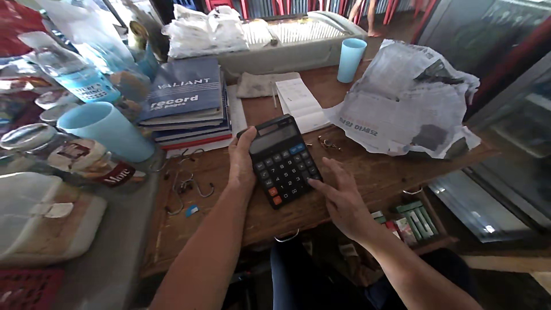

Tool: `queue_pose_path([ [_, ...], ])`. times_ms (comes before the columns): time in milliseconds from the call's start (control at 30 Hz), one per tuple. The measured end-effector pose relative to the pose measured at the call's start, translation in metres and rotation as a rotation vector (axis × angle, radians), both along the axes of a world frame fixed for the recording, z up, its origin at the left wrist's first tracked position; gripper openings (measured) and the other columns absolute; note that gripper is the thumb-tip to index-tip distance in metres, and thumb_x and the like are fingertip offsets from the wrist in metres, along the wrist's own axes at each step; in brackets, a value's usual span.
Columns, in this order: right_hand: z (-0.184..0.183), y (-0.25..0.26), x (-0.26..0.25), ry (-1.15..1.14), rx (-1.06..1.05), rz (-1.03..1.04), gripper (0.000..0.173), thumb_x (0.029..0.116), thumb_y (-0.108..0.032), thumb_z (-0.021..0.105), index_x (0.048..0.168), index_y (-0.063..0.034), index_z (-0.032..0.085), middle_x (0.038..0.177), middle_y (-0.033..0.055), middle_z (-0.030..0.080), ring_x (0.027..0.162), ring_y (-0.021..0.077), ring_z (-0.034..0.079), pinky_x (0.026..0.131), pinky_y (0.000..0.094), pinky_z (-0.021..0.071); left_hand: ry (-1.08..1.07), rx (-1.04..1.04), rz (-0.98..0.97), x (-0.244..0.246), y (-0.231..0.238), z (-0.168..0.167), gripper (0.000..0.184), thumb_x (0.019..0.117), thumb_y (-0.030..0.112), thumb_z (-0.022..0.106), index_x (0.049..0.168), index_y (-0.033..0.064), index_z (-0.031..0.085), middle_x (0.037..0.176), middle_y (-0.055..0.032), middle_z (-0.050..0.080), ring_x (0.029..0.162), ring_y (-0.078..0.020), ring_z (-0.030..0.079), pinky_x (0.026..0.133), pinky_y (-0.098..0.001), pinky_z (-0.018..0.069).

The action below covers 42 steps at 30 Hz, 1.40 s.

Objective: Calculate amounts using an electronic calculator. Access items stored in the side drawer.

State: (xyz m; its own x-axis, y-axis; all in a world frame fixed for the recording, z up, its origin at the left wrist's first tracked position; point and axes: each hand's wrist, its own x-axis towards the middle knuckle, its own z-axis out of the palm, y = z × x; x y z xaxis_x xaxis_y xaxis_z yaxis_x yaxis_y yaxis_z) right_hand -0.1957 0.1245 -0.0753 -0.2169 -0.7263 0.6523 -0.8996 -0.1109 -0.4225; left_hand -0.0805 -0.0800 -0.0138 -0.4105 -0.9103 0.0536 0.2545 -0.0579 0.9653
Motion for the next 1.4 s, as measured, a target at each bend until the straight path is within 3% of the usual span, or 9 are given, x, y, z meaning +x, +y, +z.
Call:
queue_pose_path([
  [633,0.015,-0.034,0.014,0.143,0.089,-0.005,0.052,0.0880,0.009,0.060,0.126,-0.0239,0.074,0.160,0.0245,0.038,0.150,0.0485,0.030,0.117,0.0640,0.0338,0.051,-0.016,-0.025,-0.002,-0.005,-0.004,0.025,0.1041,0.029,0.051,0.112,0.0084,0.062,0.087,-0.0023,0.072,0.079,-0.0112,0.072,0.072,-0.0308,0.0616],
  [833,0.016,-0.039,0.016,0.192,0.128,-0.031,0.052,0.0846,0.012,0.063,0.123,-0.0218,0.075,0.158,0.0240,0.041,0.149,0.0482,0.032,0.117,0.0645,0.0329,0.069,-0.018,-0.037,-0.002,-0.005,-0.005,0.025,0.1042,0.028,0.050,0.114,0.0075,0.062,0.088,-0.0036,0.073,0.081,-0.0119,0.073,0.073,-0.0313,0.0622],
  [933,0.018,-0.039,0.016,0.167,0.106,-0.021,0.048,0.0874,0.009,0.061,0.122,-0.0207,0.075,0.158,0.0232,0.041,0.149,0.0475,0.033,0.117,0.0650,0.0322,0.061,-0.018,-0.033,-0.003,-0.004,-0.003,0.024,0.1044,0.027,0.050,0.112,0.0081,0.062,0.087,-0.0023,0.073,0.080,-0.0110,0.073,0.072,-0.0301,0.0619],
  [1233,0.024,-0.047,0.012,0.167,0.087,-0.026,0.048,0.0898,0.006,0.060,0.128,-0.0209,0.073,0.160,0.0256,0.036,0.151,0.0471,0.028,0.118,0.0634,0.0312,0.072,-0.024,-0.045,-0.004,-0.005,-0.004,0.022,0.1035,0.027,0.051,0.109,0.0097,0.063,0.086,-0.0020,0.073,0.078,-0.0106,0.072,0.071,-0.0293,0.0618],
  [1400,0.031,-0.050,0.016,0.214,0.220,-0.067,0.055,0.0875,0.009,0.063,0.131,-0.0250,0.071,0.162,0.0244,0.034,0.151,0.0477,0.027,0.119,0.0657,0.0274,0.072,-0.025,-0.041,-0.004,-0.006,-0.005,0.022,0.1039,0.027,0.051,0.109,0.0092,0.063,0.086,-0.0025,0.073,0.079,-0.0111,0.073,0.071,-0.0300,0.0621],
])
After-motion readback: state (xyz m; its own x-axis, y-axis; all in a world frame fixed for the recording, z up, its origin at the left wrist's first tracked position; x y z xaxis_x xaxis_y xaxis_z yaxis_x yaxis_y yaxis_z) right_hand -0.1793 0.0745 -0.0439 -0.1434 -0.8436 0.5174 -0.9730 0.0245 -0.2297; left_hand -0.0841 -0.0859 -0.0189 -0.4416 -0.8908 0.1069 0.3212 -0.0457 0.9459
